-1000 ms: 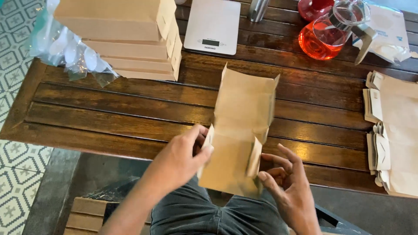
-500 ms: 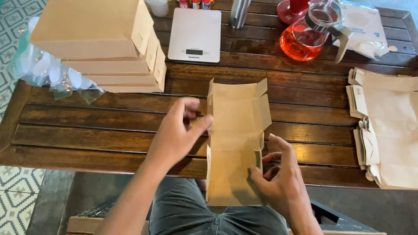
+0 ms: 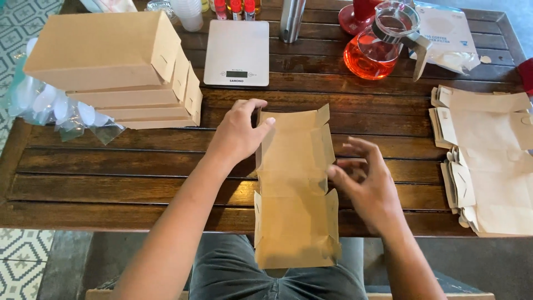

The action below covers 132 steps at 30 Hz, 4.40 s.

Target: The person assembles a flat cardboard box by folding and interlocking its tabs. They fold the side flaps, secure the bottom tabs, and then fold the top flaps to complete the box.

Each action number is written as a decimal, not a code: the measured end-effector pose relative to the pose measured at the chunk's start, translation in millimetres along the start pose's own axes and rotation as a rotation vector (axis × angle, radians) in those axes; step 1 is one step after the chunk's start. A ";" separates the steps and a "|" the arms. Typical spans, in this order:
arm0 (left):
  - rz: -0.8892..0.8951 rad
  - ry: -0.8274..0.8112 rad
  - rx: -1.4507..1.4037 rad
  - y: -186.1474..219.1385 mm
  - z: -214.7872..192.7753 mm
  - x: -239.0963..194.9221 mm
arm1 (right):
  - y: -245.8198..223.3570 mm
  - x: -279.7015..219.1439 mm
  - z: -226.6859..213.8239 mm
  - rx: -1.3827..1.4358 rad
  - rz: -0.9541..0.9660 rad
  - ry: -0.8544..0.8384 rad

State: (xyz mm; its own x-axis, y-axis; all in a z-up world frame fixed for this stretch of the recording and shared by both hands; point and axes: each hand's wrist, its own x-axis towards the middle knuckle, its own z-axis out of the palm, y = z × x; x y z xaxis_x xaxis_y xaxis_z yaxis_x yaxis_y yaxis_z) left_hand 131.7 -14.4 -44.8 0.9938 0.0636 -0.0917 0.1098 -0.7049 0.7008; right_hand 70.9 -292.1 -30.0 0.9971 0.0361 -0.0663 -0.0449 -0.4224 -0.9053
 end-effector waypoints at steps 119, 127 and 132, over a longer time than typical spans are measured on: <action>0.251 -0.076 -0.280 66.6 63.8 -14.6 | 31.1 85.3 -0.3 0.269 0.138 -0.132; 0.225 -0.087 -0.334 71.4 62.7 -15.0 | 39.5 90.7 -5.9 0.267 0.142 -0.162; 0.191 -0.087 -0.355 71.6 62.3 -14.6 | 37.8 89.9 -4.5 0.461 0.205 -0.102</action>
State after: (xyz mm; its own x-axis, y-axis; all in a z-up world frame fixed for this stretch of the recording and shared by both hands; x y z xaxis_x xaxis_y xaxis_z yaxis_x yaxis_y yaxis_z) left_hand 123.7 -109.9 -37.4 0.9932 -0.1156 0.0151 -0.0615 -0.4101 0.9100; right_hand 159.1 -308.9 -68.2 0.9552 0.0921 -0.2814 -0.2837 0.0118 -0.9588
